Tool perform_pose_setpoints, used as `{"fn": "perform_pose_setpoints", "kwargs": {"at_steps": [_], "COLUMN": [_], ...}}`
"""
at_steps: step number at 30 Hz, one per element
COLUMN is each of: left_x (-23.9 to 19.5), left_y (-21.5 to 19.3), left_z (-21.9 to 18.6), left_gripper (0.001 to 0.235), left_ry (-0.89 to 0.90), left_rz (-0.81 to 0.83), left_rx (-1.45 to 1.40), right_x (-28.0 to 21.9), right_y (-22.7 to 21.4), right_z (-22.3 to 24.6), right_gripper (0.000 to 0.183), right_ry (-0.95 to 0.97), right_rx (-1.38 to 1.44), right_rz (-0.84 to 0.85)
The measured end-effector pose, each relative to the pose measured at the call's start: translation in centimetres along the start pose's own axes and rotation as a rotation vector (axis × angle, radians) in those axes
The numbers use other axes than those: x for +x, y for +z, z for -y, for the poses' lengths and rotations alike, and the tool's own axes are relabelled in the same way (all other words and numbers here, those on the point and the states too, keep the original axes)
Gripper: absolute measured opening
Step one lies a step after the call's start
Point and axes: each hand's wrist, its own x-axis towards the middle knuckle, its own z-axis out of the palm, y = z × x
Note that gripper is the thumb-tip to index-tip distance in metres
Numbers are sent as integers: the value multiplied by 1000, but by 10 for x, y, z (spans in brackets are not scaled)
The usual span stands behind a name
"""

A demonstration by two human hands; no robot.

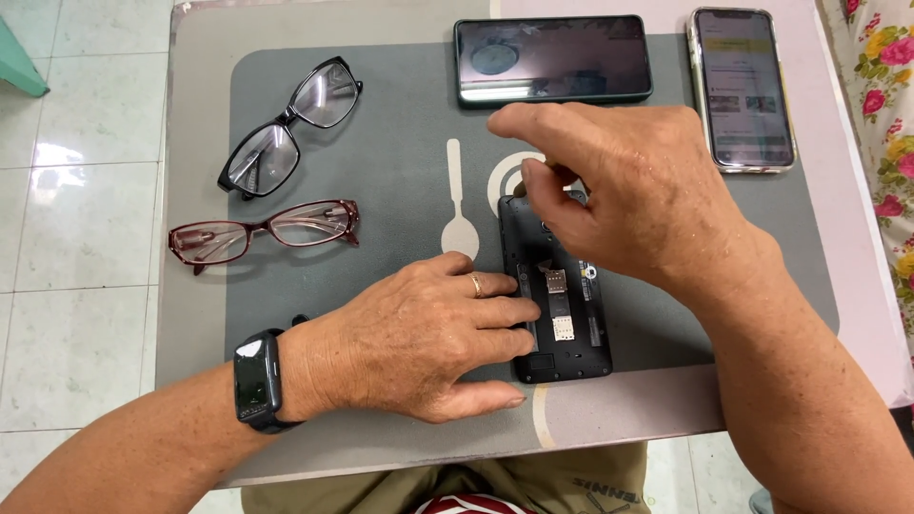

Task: The person uses a small tool to pry and manipulate the back cover of a disassembled smartphone on a table. They work along the edges and around the camera module area, attempting to separate the casing from the internal components.

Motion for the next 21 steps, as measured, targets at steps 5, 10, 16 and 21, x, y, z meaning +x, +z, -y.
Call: {"fn": "perform_pose_setpoints", "kwargs": {"at_steps": [5,10,16,21], "left_x": [-1,-2,5,16], "left_y": [-1,1,4,14], "left_z": [0,6,23,48], "left_gripper": [31,30,13,23], "left_ry": [0,7,-257,-778], "left_rz": [-2,-17,-370,-524], "left_rx": [-11,-38,-11,13], "right_x": [1,-2,2,-2], "right_y": [-4,-2,21,39], "right_z": [0,-5,-25,-36], "right_gripper": [36,33,26,33], "right_ry": [6,96,167,410], "right_rx": [75,91,171,367], "right_rz": [-25,-83,-271,-283]}}
